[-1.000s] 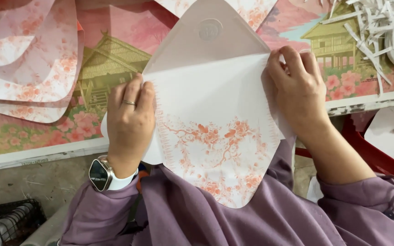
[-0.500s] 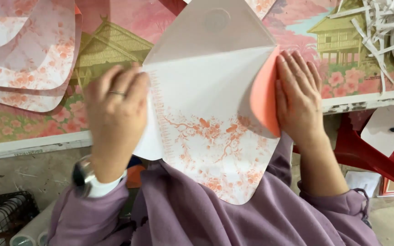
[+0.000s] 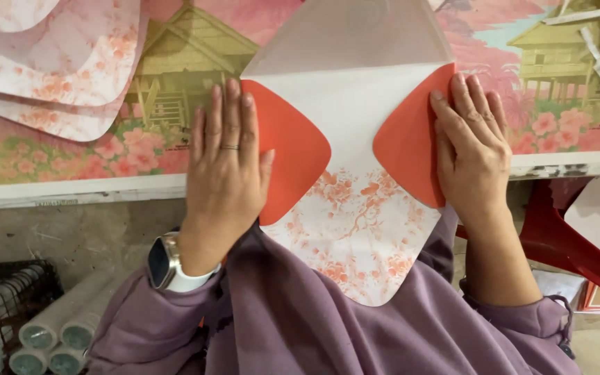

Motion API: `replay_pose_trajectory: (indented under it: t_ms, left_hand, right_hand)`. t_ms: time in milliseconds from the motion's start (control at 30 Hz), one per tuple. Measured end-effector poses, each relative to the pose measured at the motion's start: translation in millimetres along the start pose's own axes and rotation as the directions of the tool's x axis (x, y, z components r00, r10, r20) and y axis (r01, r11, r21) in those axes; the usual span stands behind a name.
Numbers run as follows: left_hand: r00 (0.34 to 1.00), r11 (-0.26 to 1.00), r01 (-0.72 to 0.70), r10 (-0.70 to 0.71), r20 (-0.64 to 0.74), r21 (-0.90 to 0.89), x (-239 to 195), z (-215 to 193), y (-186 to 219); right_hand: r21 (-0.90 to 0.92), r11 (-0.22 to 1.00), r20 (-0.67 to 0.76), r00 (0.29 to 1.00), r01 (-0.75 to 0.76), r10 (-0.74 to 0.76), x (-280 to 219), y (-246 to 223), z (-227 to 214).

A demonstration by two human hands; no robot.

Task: Folding decorative paper wraps and inserting red envelopes to complete the assembly.

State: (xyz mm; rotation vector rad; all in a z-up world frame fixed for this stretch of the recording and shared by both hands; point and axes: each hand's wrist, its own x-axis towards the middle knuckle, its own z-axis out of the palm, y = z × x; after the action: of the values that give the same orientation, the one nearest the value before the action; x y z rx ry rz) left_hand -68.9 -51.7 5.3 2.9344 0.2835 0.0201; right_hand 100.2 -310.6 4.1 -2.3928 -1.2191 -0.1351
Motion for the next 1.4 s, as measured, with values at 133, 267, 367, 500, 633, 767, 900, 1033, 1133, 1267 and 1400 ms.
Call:
replay_pose_trajectory:
  t_ms: [133,267,367,500,633,767,900,1033,1133,1267,1400]
  left_hand:
    - [0.990,0.995,0.096,-0.096,0.108,0.004,5,4,10]
    - [0.972,0.998,-0.039,0.027,-0.232,-0.050,10,-1,7]
    - [0.943,0.991,-0.022,-0.022,-0.331,-0.129,17,-10,2]
    - [0.931,0.988,0.056,-0.104,-0.349,-0.143,17,-10,-4]
    - [0.929,0.998,0.020,0.002,-0.370,0.056,14,-3,-5]
    - [0.904,0.986,0.074,-0.003,-0.428,0.149,17,4,2]
    - [0.918,0.996,0.001,-0.035,-0.395,-0.086,32,-15,-1]
    - [0.988,0.959,-0.044,0.001,-0.152,-0.281,41,-14,-13]
    - [0.929,0.900,-0.266,0.145,-0.341,-0.344,43,-15,-11]
    - [0.938,0.866,-0.345,0.301,-0.174,-0.360,44,-13,-1]
    - [0.928,0.919,-0.358,0.331,-0.170,-0.162,39,-5,0]
  right_hand:
    - [-0.003,0.999,0.003,0.999,0.038,-0.038,3,-3,1]
    - [-0.056,0.989,-0.045,0.990,0.134,-0.137,3,9,3]
    - [-0.069,0.988,0.002,0.990,0.140,-0.140,12,9,-11]
    - [-0.111,0.984,0.038,0.990,0.142,-0.138,13,11,-14]
    - [-0.139,0.968,-0.026,0.976,0.210,-0.215,14,10,-9]
    - [-0.162,0.971,0.034,0.985,0.175,-0.171,17,13,-19]
    - [-0.091,0.996,0.222,0.975,-0.003,0.023,34,5,-38]
    - [0.052,0.982,0.402,0.904,-0.183,0.147,48,7,-38]
    - [0.001,1.000,0.263,0.964,-0.031,0.029,45,8,-35]
    - [0.178,0.981,0.306,0.943,0.078,-0.131,47,9,-34]
    - [0.187,0.969,0.258,0.943,0.163,-0.209,42,12,-31]
